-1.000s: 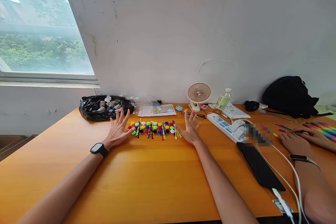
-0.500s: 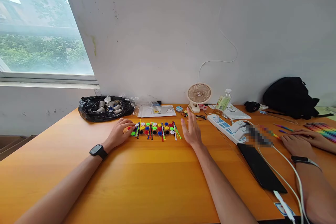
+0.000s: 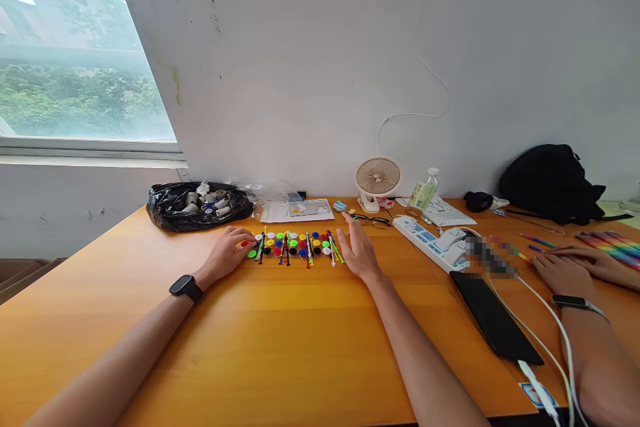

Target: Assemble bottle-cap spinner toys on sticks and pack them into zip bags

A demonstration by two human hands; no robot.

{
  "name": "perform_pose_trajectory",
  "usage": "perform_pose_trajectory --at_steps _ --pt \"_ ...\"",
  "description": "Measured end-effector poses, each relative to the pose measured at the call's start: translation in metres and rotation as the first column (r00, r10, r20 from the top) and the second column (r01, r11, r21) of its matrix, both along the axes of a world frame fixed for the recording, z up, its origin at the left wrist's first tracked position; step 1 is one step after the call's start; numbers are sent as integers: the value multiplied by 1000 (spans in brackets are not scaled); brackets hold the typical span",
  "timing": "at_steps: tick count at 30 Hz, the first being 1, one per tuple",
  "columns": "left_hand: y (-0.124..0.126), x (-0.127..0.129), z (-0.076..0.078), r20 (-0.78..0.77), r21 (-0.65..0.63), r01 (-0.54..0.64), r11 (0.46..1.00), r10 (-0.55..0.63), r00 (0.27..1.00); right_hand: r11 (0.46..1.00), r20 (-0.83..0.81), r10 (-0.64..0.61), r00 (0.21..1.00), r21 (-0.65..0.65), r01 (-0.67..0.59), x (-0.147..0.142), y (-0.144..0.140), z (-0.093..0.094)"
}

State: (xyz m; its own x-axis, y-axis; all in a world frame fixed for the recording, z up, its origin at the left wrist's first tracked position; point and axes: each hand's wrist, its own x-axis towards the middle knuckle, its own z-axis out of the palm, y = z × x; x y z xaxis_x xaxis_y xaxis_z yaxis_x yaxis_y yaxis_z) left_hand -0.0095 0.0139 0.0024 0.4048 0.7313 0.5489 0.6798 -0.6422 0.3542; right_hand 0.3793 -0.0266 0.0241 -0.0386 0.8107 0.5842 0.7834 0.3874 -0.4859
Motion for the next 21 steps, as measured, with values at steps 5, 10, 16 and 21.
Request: perform_pose_trajectory --at_steps 5,10,16,21 --pt "2 -4 -1 4 17 -32 999 32 999 1000 2 9 1000 -9 -9 0 0 -1" --pt "-14 8 18 61 77 -16 997 12 998 1000 8 3 1000 -17 -3 -1 0 -1" --pt "-63 62 32 28 -63 307 950 -305 952 999 14 20 1000 -44 -20 -1 1 -3" --pt "-79 78 26 -39 -145 440 886 -449 892 997 23 24 999 -69 -22 0 1 -6"
